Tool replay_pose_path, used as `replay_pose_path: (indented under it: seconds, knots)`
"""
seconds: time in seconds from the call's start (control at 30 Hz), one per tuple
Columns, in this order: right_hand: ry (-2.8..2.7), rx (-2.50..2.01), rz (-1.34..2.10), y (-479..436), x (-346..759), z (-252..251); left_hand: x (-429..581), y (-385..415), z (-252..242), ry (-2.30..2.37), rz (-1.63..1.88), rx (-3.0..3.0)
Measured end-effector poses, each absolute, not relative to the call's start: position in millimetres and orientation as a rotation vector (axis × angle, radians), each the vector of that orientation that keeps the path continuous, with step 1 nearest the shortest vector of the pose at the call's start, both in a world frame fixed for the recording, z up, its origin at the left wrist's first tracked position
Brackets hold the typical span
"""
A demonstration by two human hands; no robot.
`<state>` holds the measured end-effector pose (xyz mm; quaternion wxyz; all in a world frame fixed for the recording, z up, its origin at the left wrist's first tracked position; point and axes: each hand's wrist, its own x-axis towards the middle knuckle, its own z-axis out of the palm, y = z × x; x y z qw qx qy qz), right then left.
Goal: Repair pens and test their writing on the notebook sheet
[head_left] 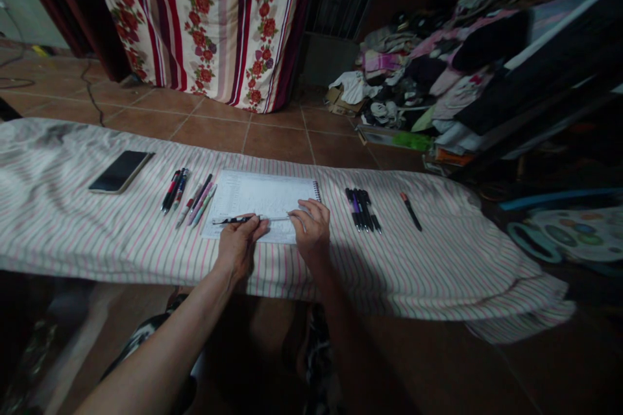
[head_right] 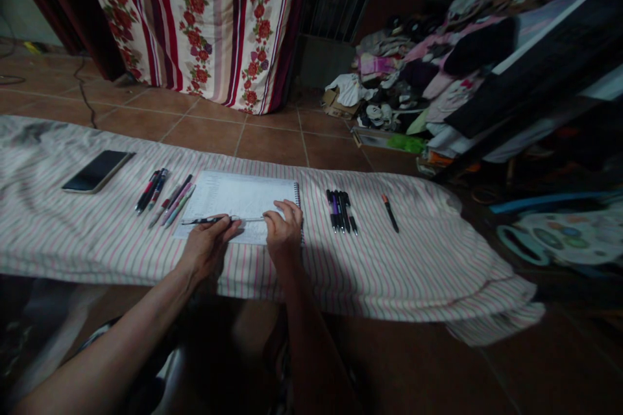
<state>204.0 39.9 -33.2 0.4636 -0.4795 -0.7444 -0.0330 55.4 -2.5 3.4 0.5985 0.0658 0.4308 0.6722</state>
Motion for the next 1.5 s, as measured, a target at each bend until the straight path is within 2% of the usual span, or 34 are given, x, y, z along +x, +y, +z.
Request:
replay_pose_path:
  seconds: [1.07, 1.5]
  knots:
    - [-1.829, -1.239, -0.212, 40, 203, -35, 34, -4, 4, 0.98, 1.6, 0.131]
    - [-1.846, -1.316, -0.138, 34, 186, -37, 40, -5, 8, 0.992, 1.576, 0.112]
